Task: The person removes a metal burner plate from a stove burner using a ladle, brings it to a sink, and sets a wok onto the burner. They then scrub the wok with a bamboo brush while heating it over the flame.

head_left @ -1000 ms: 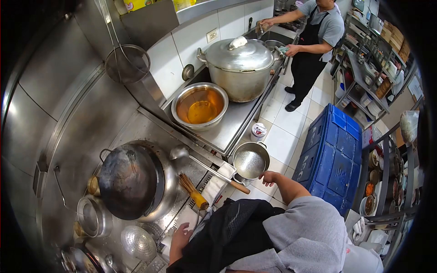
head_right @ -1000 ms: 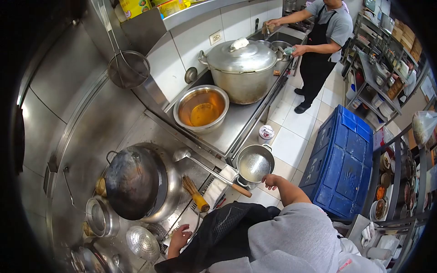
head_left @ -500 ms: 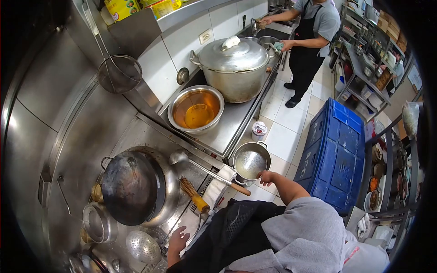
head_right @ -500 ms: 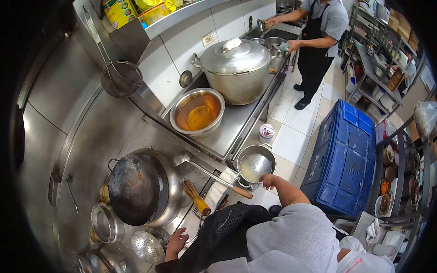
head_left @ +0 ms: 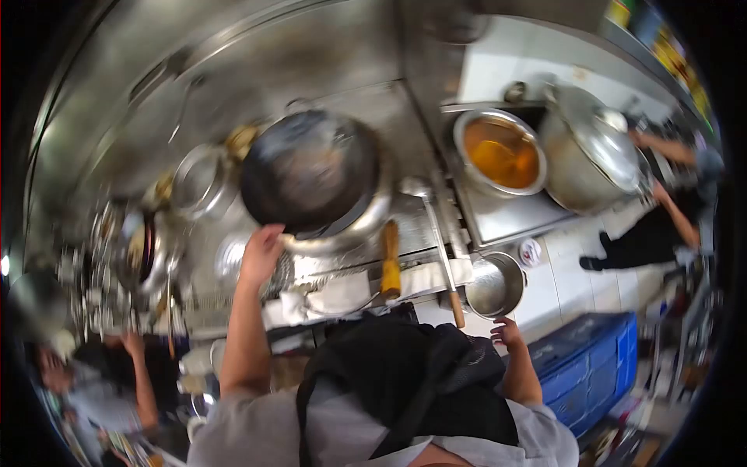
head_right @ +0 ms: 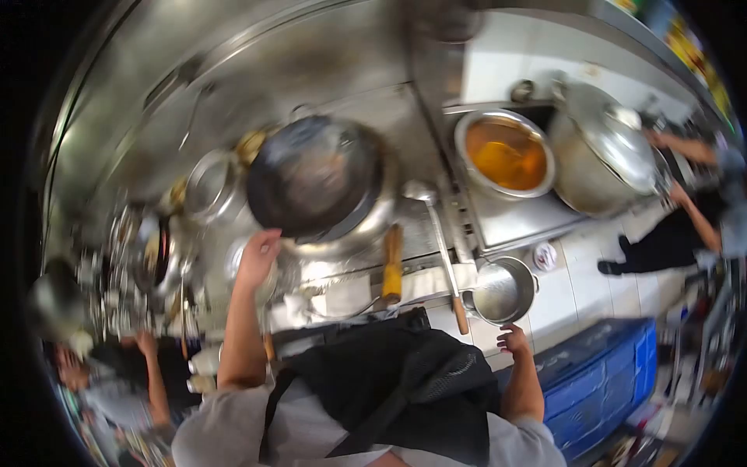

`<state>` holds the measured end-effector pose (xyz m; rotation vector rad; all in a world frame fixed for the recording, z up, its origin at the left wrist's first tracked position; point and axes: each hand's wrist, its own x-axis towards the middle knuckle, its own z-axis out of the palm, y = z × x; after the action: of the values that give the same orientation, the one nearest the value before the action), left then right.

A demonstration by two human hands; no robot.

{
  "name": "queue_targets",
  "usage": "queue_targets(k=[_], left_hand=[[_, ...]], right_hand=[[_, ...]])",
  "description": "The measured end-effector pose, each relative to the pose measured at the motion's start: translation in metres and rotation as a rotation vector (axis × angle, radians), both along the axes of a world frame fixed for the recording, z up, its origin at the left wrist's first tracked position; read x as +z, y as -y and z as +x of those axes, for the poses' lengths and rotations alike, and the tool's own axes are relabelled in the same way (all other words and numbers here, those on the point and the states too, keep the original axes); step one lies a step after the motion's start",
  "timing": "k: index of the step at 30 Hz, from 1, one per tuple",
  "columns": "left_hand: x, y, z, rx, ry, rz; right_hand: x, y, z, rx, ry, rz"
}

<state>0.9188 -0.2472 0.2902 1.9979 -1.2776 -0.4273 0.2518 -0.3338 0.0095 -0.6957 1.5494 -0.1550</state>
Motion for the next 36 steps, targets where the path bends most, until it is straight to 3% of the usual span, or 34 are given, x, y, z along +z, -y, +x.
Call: queue_targets(k=[3,5,7,8,9,11,13,14,15,18,19,21,25,28,31,33,35,36], left_hand=[[0.004,0.01,0.002,0.057,0.078,-0.147],[-0.007,0.021,-0.01,0.125,0.136,-0.151],[-0.05,0.04,-0.017,0.036,0.092,-0.121],[-0.08,0.046,-0.014,-0.045,0.163,-0.104],[-0.101,0.052,-0.013,-0.131,0.232,-0.093],[-0.1,0.061,-0.031,-0.089,0.362,-0.047],[-0.095,0.063,-0.036,-0.031,0.337,-0.02],[-0.089,0.059,-0.035,-0.021,0.296,-0.118],[-0.083,0.053,-0.033,-0.003,0.252,-0.213],[-0.065,0.027,-0.02,0.055,0.238,-0.282],[-0.064,0.021,-0.017,0.071,0.226,-0.285],[-0.065,0.011,-0.012,0.037,0.201,-0.302],[-0.082,0.031,-0.009,-0.074,0.113,-0.411],[-0.096,0.051,-0.008,-0.154,0.229,-0.206],[-0.095,0.056,-0.005,-0.169,0.273,-0.091],[-0.095,0.058,-0.002,-0.163,0.232,-0.051],[-0.095,0.06,0.003,-0.142,0.228,-0.031],[-0.103,0.064,0.004,-0.136,0.24,-0.022]], right_hand=[[0.039,0.005,0.048,-0.054,0.161,-0.389],[0.067,0.026,0.098,0.098,0.294,-0.427],[0.152,0.051,0.218,0.615,0.43,-0.419],[0.16,0.057,0.255,0.799,0.288,-0.36],[0.159,0.062,0.292,1.013,0.176,-0.372],[0.067,0.069,0.339,1.426,0.178,-0.8],[0.061,0.066,0.37,1.619,0.044,-0.528],[0.047,0.067,0.373,1.598,0.083,-0.705],[0.112,0.068,0.382,1.441,0.037,-0.28],[0.106,0.07,0.35,0.782,0.219,-0.188],[0.132,0.075,0.339,0.556,0.264,-0.086],[0.218,0.087,0.33,0.485,0.305,-0.054],[0.32,0.095,0.358,0.35,0.476,-0.688],[0.352,0.136,0.435,0.252,0.745,-0.967],[0.33,0.195,0.541,0.074,0.884,-1.009],[0.283,0.245,0.621,-0.055,0.724,-1.294],[0.217,0.283,0.684,-0.02,0.258,-1.539],[0.211,0.274,0.703,0.046,0.197,-1.093]])
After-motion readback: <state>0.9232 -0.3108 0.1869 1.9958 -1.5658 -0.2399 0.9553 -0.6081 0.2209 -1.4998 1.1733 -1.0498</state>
